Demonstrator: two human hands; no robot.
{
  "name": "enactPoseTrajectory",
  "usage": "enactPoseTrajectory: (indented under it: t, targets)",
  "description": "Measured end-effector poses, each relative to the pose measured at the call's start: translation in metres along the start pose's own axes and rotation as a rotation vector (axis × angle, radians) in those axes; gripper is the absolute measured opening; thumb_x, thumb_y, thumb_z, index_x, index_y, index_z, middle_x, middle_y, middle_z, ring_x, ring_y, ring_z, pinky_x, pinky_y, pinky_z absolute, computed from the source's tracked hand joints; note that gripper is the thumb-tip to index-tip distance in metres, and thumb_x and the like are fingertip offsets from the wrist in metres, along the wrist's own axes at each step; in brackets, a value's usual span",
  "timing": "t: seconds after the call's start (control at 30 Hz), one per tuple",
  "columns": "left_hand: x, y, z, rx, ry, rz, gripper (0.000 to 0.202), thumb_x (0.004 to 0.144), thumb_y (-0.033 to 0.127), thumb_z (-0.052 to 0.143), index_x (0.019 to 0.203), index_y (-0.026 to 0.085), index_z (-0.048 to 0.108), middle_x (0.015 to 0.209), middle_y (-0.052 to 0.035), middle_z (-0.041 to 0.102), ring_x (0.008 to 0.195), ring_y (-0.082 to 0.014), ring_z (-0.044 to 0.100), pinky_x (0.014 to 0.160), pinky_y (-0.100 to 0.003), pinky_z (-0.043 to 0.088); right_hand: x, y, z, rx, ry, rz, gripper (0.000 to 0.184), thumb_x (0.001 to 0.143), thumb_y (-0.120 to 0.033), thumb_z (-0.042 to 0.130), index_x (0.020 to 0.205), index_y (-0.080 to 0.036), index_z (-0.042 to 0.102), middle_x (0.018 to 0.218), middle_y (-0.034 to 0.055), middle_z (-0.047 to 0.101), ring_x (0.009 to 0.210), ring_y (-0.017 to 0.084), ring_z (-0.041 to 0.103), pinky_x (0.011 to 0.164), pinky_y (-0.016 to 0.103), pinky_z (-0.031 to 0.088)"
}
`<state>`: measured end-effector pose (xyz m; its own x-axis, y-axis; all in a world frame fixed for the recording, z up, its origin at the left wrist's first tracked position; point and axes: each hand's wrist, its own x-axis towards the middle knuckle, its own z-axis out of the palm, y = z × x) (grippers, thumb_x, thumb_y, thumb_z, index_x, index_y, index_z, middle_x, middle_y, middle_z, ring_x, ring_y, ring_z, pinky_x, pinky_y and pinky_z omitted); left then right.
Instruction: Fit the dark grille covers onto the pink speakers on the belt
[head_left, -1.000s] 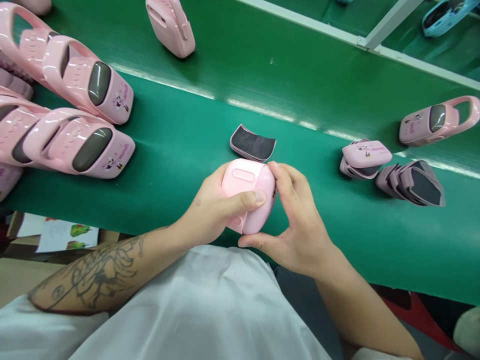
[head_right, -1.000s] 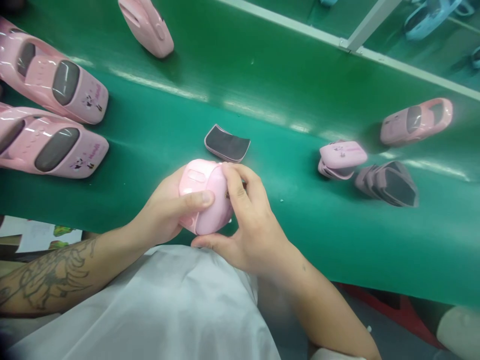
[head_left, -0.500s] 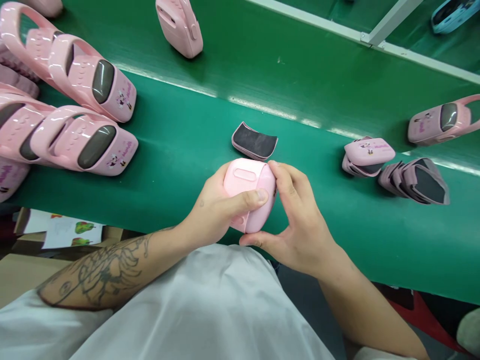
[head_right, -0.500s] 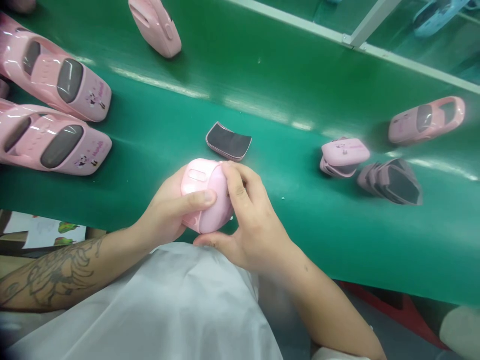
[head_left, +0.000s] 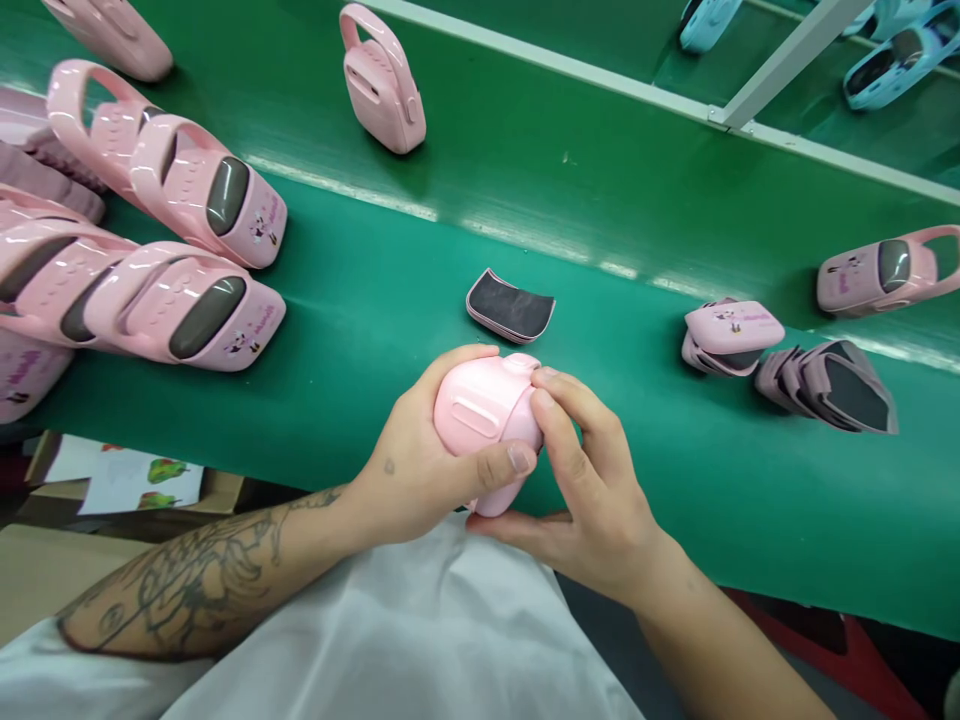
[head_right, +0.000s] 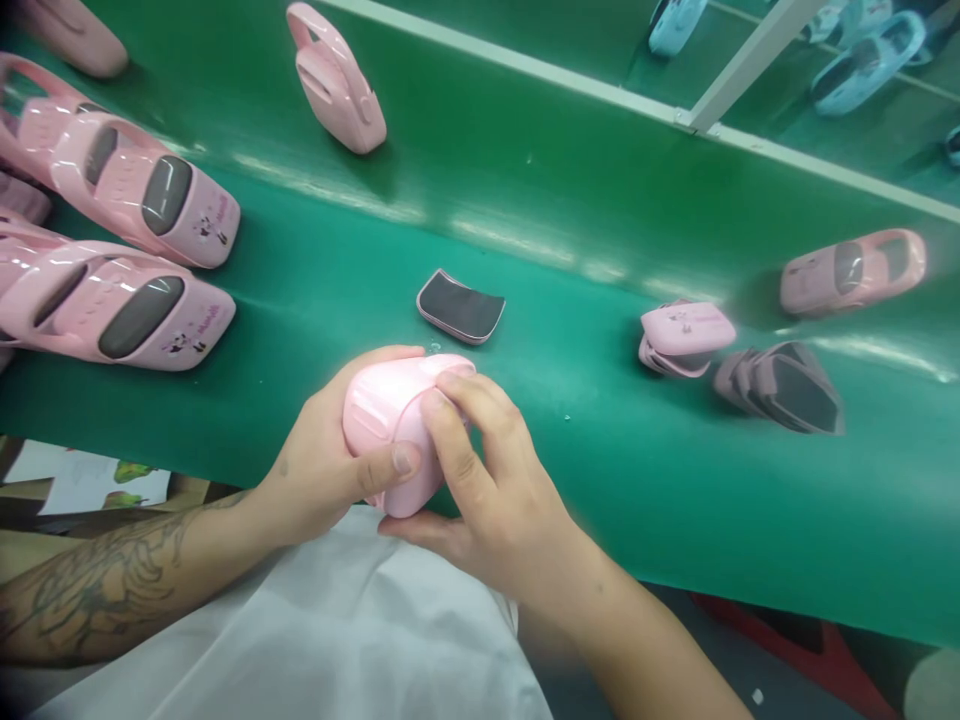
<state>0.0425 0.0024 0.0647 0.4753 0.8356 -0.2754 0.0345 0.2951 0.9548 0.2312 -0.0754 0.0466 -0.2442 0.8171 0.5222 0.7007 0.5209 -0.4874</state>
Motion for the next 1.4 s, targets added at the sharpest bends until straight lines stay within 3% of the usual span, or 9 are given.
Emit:
enactPoseTrajectory:
  t: [0.2, 0.5, 0.73, 0.87, 1.2, 1.33, 1.4]
  targets:
    - [-0.002, -0.004, -0.001, -0.017, 0.003, 0.049, 0.079, 0.073, 0.043, 0.095, 0.141, 0.020, 0.061, 0.138, -0.0133, 0.078, 0.109, -0.0312, 0.081, 0.086, -0.036, 0.069, 0.000, 0.000, 0.000, -0.001, -0.011, -0.021, 0.108, 0.089, -0.043, 0.089, 0.172, -0.008, 0.029, 0.152, 0.0252, 0.051, 0.151, 0.041, 0.050, 0.124, 0.062, 0.052]
    - [-0.005, -0.005, -0.003, 0.055, 0.054, 0.058, 0.085, 0.071, 0.055, 0.096, 0.142, 0.020, 0.064, 0.132, -0.0117, 0.080, 0.107, -0.0309, 0.081, 0.087, -0.037, 0.068, 0.002, -0.002, -0.002, -0.023, -0.035, -0.047, 0.106, 0.089, -0.039, 0.087, 0.171, -0.005, 0.029, 0.148, 0.0256, 0.049, 0.149, 0.043, 0.049, 0.123, 0.066, 0.051]
    - [-0.001, -0.008, -0.003, -0.069, -0.002, -0.017, 0.083, 0.075, 0.055, 0.094, 0.143, 0.020, 0.061, 0.134, -0.0142, 0.078, 0.113, -0.0337, 0.078, 0.088, -0.041, 0.067, 0.004, 0.000, 0.000, -0.005, -0.027, 0.004, 0.107, 0.088, -0.052, 0.088, 0.169, -0.010, 0.034, 0.149, 0.0241, 0.050, 0.146, 0.041, 0.052, 0.121, 0.063, 0.053]
    - [0.007, -0.005, 0.001, -0.121, 0.025, -0.059, 0.085, 0.072, 0.057, 0.096, 0.140, 0.019, 0.062, 0.131, -0.0145, 0.077, 0.115, -0.0347, 0.075, 0.089, -0.042, 0.064, 0.007, 0.001, 0.001, -0.007, -0.018, 0.078, 0.107, 0.085, -0.056, 0.090, 0.167, -0.011, 0.036, 0.152, 0.0255, 0.049, 0.146, 0.040, 0.051, 0.121, 0.061, 0.053]
    - [0.010, -0.008, 0.006, -0.215, 0.014, -0.065, 0.066, 0.078, 0.051, 0.095, 0.131, 0.021, 0.070, 0.119, -0.0090, 0.078, 0.104, -0.0277, 0.075, 0.083, -0.035, 0.062, 0.010, 0.001, 0.004, -0.003, -0.001, 0.101, 0.104, 0.088, -0.065, 0.082, 0.167, -0.016, 0.035, 0.151, 0.0248, 0.050, 0.142, 0.043, 0.054, 0.115, 0.069, 0.055]
    - [0.008, -0.012, 0.003, -0.160, 0.050, -0.040, 0.077, 0.075, 0.053, 0.095, 0.138, 0.020, 0.065, 0.130, -0.0138, 0.077, 0.112, -0.0326, 0.076, 0.089, -0.040, 0.064, 0.007, 0.005, 0.007, 0.033, -0.007, 0.074, 0.109, 0.088, -0.063, 0.084, 0.171, -0.017, 0.030, 0.153, 0.0240, 0.050, 0.146, 0.042, 0.052, 0.120, 0.065, 0.053]
    - [0.006, -0.013, -0.002, -0.133, 0.058, 0.021, 0.083, 0.072, 0.053, 0.096, 0.141, 0.020, 0.063, 0.136, -0.0157, 0.076, 0.119, -0.0360, 0.075, 0.094, -0.043, 0.064, 0.002, 0.006, 0.012, 0.065, -0.007, 0.037, 0.117, 0.086, -0.069, 0.083, 0.174, -0.019, 0.024, 0.160, 0.0248, 0.045, 0.153, 0.042, 0.047, 0.124, 0.066, 0.049]
